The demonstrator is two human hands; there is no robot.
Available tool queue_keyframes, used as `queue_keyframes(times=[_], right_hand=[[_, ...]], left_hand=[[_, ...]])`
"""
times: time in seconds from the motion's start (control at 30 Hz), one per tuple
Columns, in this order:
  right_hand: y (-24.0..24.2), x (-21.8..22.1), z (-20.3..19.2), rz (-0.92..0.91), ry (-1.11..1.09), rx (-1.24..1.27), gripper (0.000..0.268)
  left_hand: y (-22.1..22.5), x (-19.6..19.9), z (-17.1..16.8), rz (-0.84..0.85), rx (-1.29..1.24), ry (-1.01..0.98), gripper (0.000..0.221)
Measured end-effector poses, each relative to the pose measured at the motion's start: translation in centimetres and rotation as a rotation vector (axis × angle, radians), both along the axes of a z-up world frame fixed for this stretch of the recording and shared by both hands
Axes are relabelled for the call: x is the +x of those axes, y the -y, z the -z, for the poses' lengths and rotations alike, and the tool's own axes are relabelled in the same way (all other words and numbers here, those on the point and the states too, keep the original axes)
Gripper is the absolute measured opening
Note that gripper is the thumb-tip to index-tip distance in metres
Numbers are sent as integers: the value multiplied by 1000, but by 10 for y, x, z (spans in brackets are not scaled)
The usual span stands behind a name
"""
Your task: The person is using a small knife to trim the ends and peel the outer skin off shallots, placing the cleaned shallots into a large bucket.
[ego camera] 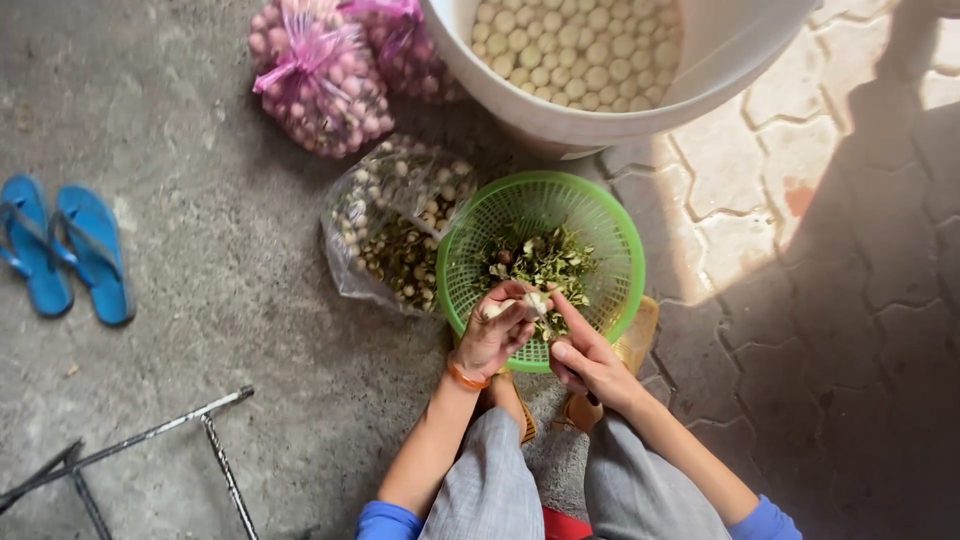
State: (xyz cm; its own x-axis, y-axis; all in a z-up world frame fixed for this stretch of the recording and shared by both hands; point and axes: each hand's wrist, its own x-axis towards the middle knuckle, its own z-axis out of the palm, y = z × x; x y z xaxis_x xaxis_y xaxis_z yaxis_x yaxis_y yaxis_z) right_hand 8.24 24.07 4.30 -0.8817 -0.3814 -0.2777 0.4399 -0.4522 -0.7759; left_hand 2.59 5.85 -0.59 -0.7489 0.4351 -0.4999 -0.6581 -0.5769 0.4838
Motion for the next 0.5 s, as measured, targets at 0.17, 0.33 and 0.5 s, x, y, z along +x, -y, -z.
queue_keyframes(times=[0.17, 0.33, 0.5], right_hand=[[-6, -8, -11, 31, -92, -11, 76], [-14, -2, 0, 24, -177, 171, 74], [-19, -1, -6, 74, -227, 302, 60]], left_hand=[[-7, 10, 5, 48, 51, -49, 47], [-9, 22, 6, 1, -76, -135, 48], [-8, 6, -30, 102, -162, -305, 44]])
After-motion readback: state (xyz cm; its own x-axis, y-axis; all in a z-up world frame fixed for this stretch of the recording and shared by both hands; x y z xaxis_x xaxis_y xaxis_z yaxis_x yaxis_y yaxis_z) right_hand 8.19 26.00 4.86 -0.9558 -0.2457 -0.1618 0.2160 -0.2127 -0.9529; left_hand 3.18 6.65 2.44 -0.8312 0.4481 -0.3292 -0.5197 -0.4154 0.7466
